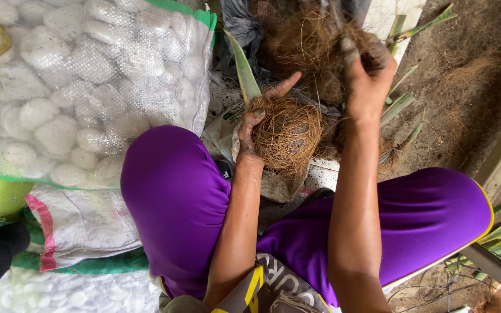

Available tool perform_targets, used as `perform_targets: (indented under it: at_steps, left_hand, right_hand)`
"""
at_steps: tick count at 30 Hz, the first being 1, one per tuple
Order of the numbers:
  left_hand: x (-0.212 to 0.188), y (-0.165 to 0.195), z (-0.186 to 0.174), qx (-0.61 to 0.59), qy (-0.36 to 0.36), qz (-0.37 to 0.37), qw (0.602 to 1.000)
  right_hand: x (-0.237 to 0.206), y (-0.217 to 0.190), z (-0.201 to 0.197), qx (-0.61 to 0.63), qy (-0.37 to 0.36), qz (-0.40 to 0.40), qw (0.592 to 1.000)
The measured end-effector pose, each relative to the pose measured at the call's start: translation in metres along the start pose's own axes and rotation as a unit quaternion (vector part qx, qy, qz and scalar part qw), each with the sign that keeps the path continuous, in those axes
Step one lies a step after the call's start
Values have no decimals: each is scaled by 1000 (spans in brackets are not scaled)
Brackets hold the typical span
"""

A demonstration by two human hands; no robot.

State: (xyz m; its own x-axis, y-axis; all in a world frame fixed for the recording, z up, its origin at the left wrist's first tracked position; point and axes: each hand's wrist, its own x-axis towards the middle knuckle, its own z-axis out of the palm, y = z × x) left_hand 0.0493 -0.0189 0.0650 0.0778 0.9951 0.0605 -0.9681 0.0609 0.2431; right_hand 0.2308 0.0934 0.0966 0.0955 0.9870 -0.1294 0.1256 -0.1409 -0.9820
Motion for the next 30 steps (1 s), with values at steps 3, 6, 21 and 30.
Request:
perform_targets:
  at_steps: [3, 6, 21, 30]
  left_hand:
    - [-3, 2, 5, -6, -9, 14, 1000]
    - [-6, 2, 6, 42, 33, 13, 999]
    - [-27, -19, -24, 281, 75, -154, 944]
    - [-5, -14, -12, 261, -80, -97, 957]
  right_hand:
    - [-6, -5, -4, 112, -57, -111, 986]
    - [-10, -7, -12, 283, 7, -16, 959]
    - [-34, -25, -20, 192, -69, 23, 979]
    - [-43, -50, -67, 406, -25, -151, 901]
